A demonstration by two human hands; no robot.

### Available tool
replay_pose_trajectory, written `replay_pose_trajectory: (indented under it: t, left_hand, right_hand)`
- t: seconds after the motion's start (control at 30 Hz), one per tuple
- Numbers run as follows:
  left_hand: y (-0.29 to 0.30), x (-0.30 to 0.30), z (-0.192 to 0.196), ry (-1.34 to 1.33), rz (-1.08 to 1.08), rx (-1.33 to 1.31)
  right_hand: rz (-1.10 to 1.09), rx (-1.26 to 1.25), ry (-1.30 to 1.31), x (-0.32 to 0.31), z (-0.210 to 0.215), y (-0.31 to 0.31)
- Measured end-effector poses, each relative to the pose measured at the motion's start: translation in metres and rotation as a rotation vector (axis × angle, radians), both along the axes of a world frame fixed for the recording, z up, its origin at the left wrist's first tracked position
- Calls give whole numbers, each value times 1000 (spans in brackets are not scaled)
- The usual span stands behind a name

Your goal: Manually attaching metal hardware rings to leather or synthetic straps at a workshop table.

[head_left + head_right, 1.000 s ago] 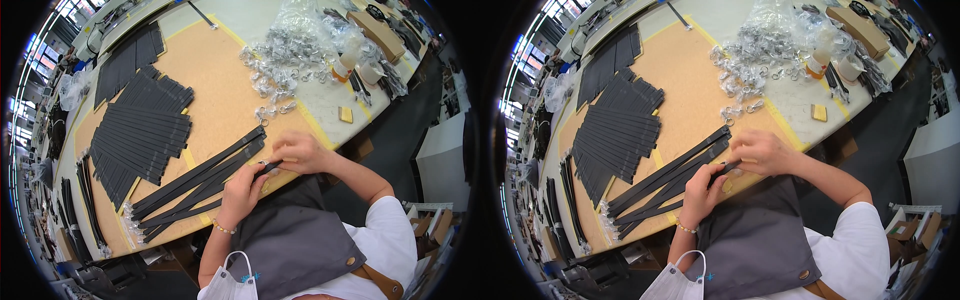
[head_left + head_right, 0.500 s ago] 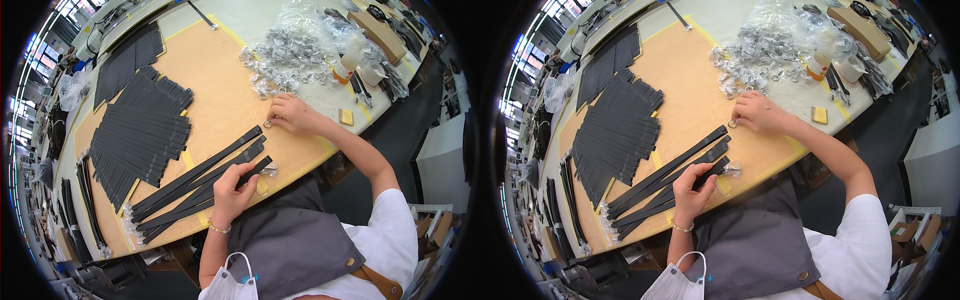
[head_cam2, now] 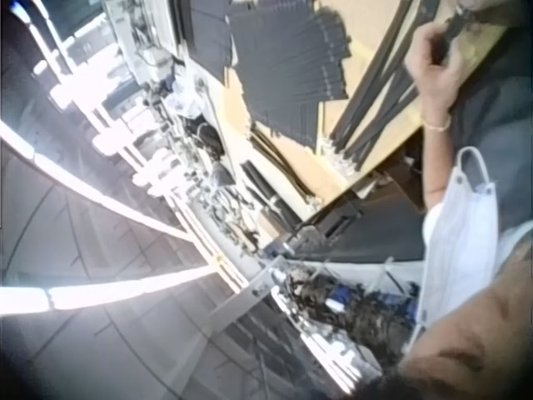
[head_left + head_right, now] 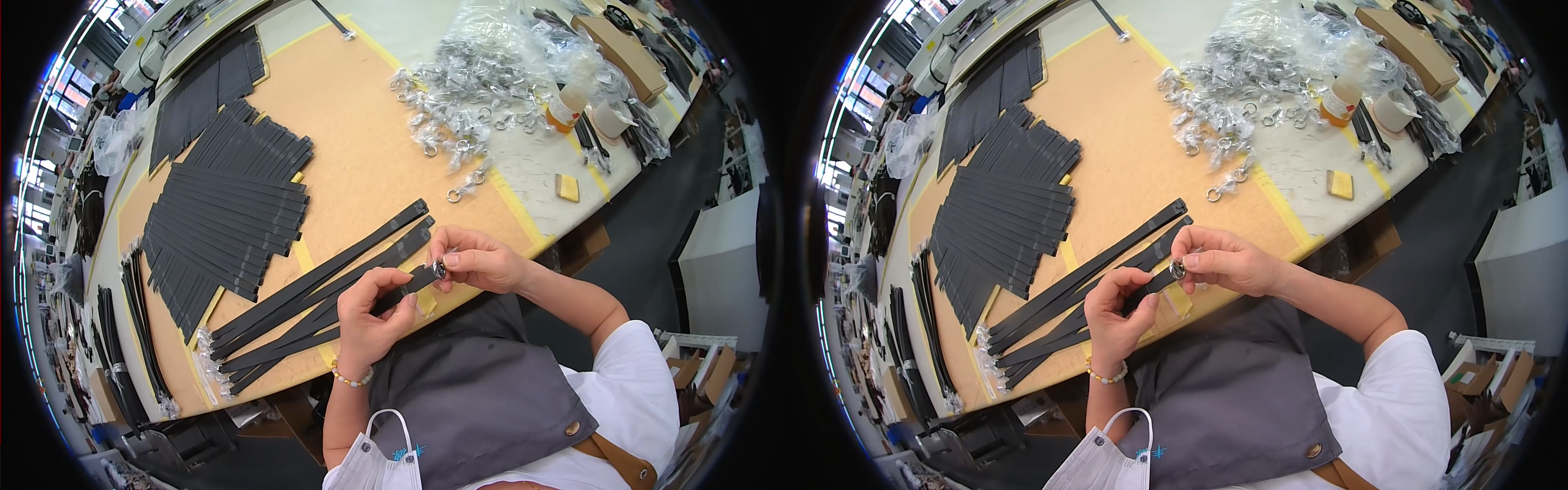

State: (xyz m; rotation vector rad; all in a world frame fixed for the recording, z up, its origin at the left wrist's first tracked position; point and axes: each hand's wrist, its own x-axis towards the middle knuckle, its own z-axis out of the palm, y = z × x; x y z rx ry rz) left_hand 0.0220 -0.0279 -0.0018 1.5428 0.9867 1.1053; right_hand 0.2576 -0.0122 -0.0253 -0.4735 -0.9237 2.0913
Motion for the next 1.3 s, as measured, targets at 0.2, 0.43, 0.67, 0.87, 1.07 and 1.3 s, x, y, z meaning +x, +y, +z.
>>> replay_pose_trajectory:
  t: [0.2, 0.43, 0.67, 0.87, 1.07, 1.3]
  left_hand:
    - [-5, 4, 11, -33, -36, 11]
    - [-8, -1, 18, 166, -8, 145]
    - [-11, 4, 21, 207, -26, 269]
    - [-14, 3, 24, 325, -77, 344]
    - [-16, 11, 22, 335, -32, 269]
    - [-10, 0, 19, 371, -124, 61]
  right_hand:
    - [93, -47, 102, -15, -5, -7]
    - [60, 16, 182, -9, -13, -5]
    - [117, -53, -39, -6, 3, -8]
    - [153, 34, -365, -11, 25, -16]
    - [98, 128, -551, -14, 27, -14]
    - [173, -16, -505, -10, 29, -9]
